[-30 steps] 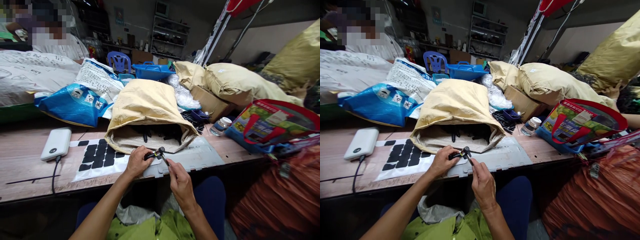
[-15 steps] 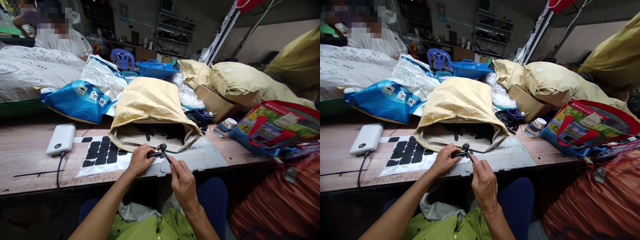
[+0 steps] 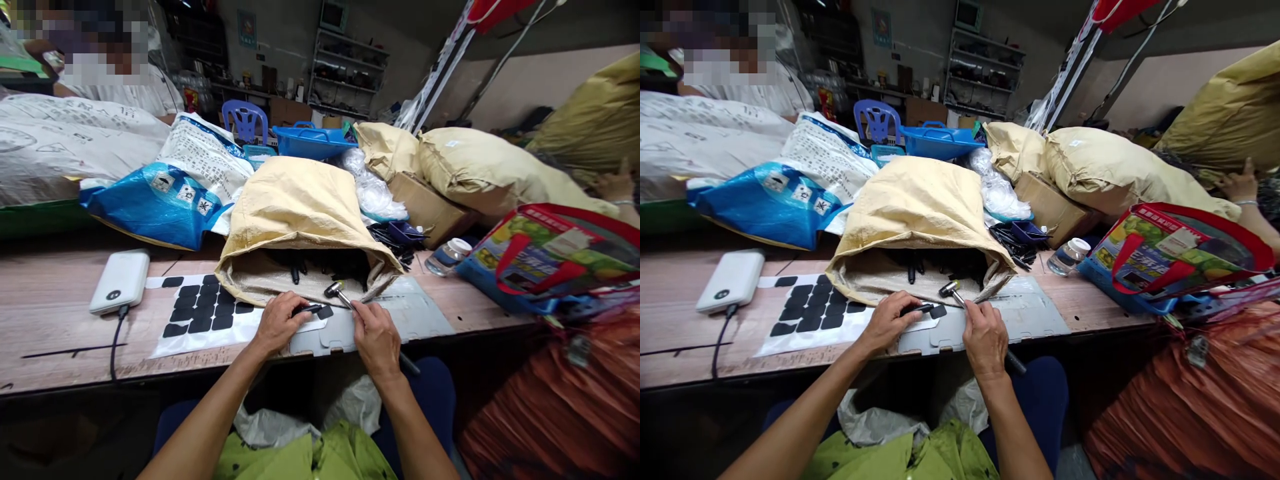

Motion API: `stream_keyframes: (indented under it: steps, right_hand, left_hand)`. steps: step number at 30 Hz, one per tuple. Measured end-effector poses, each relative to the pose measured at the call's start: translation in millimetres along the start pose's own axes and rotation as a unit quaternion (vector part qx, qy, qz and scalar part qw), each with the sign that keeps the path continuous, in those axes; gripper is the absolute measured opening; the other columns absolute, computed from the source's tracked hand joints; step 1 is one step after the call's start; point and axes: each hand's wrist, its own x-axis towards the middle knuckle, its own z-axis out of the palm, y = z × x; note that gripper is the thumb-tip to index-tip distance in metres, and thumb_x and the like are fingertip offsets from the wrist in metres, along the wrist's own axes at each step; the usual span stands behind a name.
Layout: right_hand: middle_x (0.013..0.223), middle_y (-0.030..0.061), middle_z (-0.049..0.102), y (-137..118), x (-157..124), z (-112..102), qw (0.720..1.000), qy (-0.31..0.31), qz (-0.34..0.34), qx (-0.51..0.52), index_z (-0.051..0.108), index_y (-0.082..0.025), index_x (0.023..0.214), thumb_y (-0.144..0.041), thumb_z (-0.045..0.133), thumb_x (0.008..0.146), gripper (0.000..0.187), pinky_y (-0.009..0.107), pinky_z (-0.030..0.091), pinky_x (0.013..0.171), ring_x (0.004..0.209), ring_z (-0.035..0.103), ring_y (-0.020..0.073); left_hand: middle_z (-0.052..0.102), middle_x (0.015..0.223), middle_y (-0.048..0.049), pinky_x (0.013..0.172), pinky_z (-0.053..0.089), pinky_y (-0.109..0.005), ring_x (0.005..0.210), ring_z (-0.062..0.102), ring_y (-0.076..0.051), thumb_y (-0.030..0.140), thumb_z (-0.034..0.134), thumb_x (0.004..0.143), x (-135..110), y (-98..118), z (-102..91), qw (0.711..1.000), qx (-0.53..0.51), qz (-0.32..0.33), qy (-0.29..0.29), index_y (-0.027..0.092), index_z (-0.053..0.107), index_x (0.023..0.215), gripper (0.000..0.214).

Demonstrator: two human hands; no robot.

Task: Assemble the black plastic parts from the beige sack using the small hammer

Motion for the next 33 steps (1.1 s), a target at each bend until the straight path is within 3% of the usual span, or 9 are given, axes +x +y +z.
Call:
stream_keyframes:
  steps: [4,6,9,12,15,20,25,29,33]
  right_hand:
    - [0.097,0.0101,0.065,-4,4,1,1.0,0.006,0.002,-0.016,0.072,-0.021,0.116,-0.016,0.057,0.092,0.029,0.037,0.043,0.078,0.091,0.054,0.0263]
    - [0.104,0.0111,0.064,-16,6,-4,0.999,-0.002,-0.019,0.051,0.07,-0.021,0.123,-0.019,0.057,0.094,0.032,0.039,0.046,0.084,0.098,0.055,0.0273]
    - [0.108,0.0096,0.066,-37,11,-7,0.974,-0.074,-0.065,0.204,0.062,-0.022,0.135,-0.026,0.056,0.097,0.038,0.037,0.05,0.088,0.1,0.06,0.0245]
    - [0.107,0.0077,0.07,-49,15,-1,0.956,-0.125,-0.082,0.251,0.065,-0.023,0.126,-0.026,0.056,0.097,0.031,0.036,0.051,0.088,0.098,0.063,0.023]
    - [0.105,0.0075,0.072,-52,16,10,0.956,-0.127,-0.073,0.255,0.068,-0.021,0.112,-0.025,0.054,0.098,0.02,0.035,0.05,0.089,0.098,0.064,0.0227]
    - [0.109,0.0077,0.071,-52,17,17,0.946,-0.126,-0.06,0.293,0.066,-0.02,0.114,-0.022,0.052,0.096,0.022,0.033,0.049,0.089,0.1,0.064,0.0217]
    - [0.094,0.0042,0.071,-57,24,13,0.953,-0.142,-0.061,0.26,0.067,-0.022,0.102,-0.029,0.051,0.1,0.018,0.028,0.047,0.076,0.086,0.063,0.0186]
    - [0.084,0.0028,0.066,-62,29,15,0.97,-0.141,-0.085,0.182,0.061,-0.022,0.086,-0.029,0.044,0.104,0.025,0.027,0.042,0.074,0.08,0.059,0.0171]
    - [0.082,0.0021,0.064,-66,30,22,0.973,-0.152,-0.095,0.143,0.057,-0.023,0.082,-0.027,0.044,0.103,0.025,0.027,0.039,0.074,0.08,0.057,0.0176]
  left_hand:
    - [0.072,0.104,-0.003,0.091,0.04,-0.038,0.104,0.061,-0.023,0.033,0.058,0.096,-1,0,-1.2,1.0,-0.001,0.009,-0.01,0.025,0.073,0.105,0.019]
    - [0.071,0.104,-0.003,0.091,0.04,-0.037,0.104,0.06,-0.023,0.034,0.058,0.096,-2,0,-1.5,1.0,0.001,0.013,-0.013,0.025,0.073,0.104,0.02]
    - [0.07,0.103,-0.0029,0.09,0.04,-0.036,0.103,0.06,-0.023,0.034,0.058,0.096,-4,0,-1.6,1.0,0.0,0.018,-0.013,0.026,0.073,0.105,0.019]
    - [0.07,0.104,-0.003,0.089,0.041,-0.035,0.103,0.059,-0.022,0.035,0.057,0.097,-5,0,-1.7,0.999,-0.007,0.029,-0.011,0.026,0.072,0.107,0.019]
    - [0.07,0.107,-0.0035,0.09,0.041,-0.035,0.103,0.059,-0.023,0.036,0.056,0.099,-6,2,-1.4,0.999,0.003,0.039,-0.003,0.026,0.071,0.108,0.021]
    - [0.07,0.109,-0.0054,0.088,0.039,-0.038,0.105,0.057,-0.025,0.038,0.049,0.103,-7,7,0.5,0.996,0.072,0.05,-0.005,0.026,0.069,0.118,0.028]
    - [0.067,0.104,-0.0069,0.085,0.038,-0.039,0.1,0.055,-0.026,0.034,0.044,0.104,-6,6,3.6,0.987,0.144,0.064,-0.018,0.023,0.068,0.107,0.027]
    - [0.064,0.1,-0.0079,0.083,0.037,-0.041,0.097,0.053,-0.027,0.027,0.046,0.1,-6,4,7.1,0.978,0.198,0.061,-0.007,0.022,0.062,0.095,0.018]
    - [0.063,0.098,-0.0092,0.082,0.036,-0.043,0.096,0.053,-0.028,0.02,0.047,0.095,-7,4,9.2,0.975,0.215,0.053,0.007,0.022,0.06,0.091,0.013]
